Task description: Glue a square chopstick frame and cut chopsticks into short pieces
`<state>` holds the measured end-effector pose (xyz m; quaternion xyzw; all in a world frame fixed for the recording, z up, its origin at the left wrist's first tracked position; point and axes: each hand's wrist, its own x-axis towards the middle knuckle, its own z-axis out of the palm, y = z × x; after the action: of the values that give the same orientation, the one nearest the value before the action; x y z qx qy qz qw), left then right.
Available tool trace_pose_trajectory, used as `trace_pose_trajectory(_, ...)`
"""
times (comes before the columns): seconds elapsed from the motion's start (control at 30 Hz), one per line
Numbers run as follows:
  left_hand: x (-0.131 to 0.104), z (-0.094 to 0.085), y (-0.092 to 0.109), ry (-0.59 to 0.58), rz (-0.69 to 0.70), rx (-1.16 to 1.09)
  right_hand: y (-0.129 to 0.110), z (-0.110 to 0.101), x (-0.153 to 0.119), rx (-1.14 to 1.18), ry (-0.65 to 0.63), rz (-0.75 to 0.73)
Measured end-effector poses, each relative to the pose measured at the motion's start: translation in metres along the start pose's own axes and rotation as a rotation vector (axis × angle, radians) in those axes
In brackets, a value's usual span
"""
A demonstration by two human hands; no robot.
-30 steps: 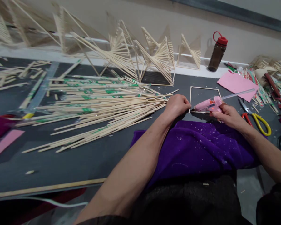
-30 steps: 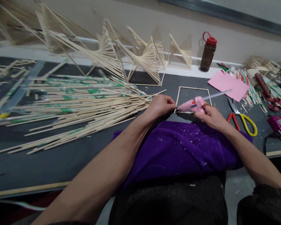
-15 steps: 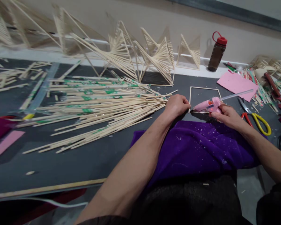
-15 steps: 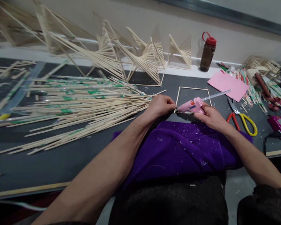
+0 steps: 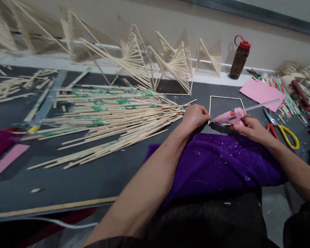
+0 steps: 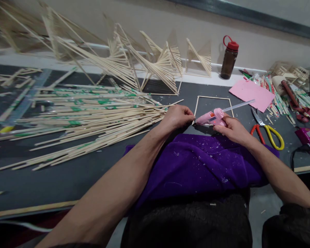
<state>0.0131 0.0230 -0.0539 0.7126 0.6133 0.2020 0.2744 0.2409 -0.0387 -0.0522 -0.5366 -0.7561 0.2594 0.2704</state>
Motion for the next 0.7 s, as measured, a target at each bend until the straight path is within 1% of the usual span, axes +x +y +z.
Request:
trace_pose_trajectory(0.13, 0.001, 0.0, 0.0, -0.002, -0.001, 0.017, -0.001, 0.0, 0.0, 0.028, 0.004, 0.027)
trace_pose_trajectory(0.27, 0.002, 0.0, 0.0, 0.005, 0.012, 0.029, -0.004, 0.001, 0.0, 0.071, 0.018, 0.021)
trace_pose_trajectory(0.37, 0.002, 0.001, 0.0, 0.002, 0.002, 0.015, -0.006, -0.002, -0.001, 0.185, -0.016, 0.054)
trace_pose_trajectory(0.43, 0.001, 0.001, -0.001, -0.009, -0.013, -0.009, -0.007, -0.006, -0.001, 0.263, 0.0, 0.075)
trace_pose_trajectory(0.5, 0.0, 0.001, -0.001, -0.019, -0.025, -0.028, -0.006, -0.012, -0.001, 0.322, 0.089, 0.093)
trace_pose_trajectory(0.6, 0.0, 0.001, -0.001, -0.021, -0.035, -0.029, 0.001, -0.023, 0.002, 0.385, 0.29, 0.115)
trace_pose_trajectory(0.7, -0.001, 0.0, -0.001, -0.027, -0.03, -0.03, 0.013, -0.037, 0.006, 0.382, 0.461, 0.14)
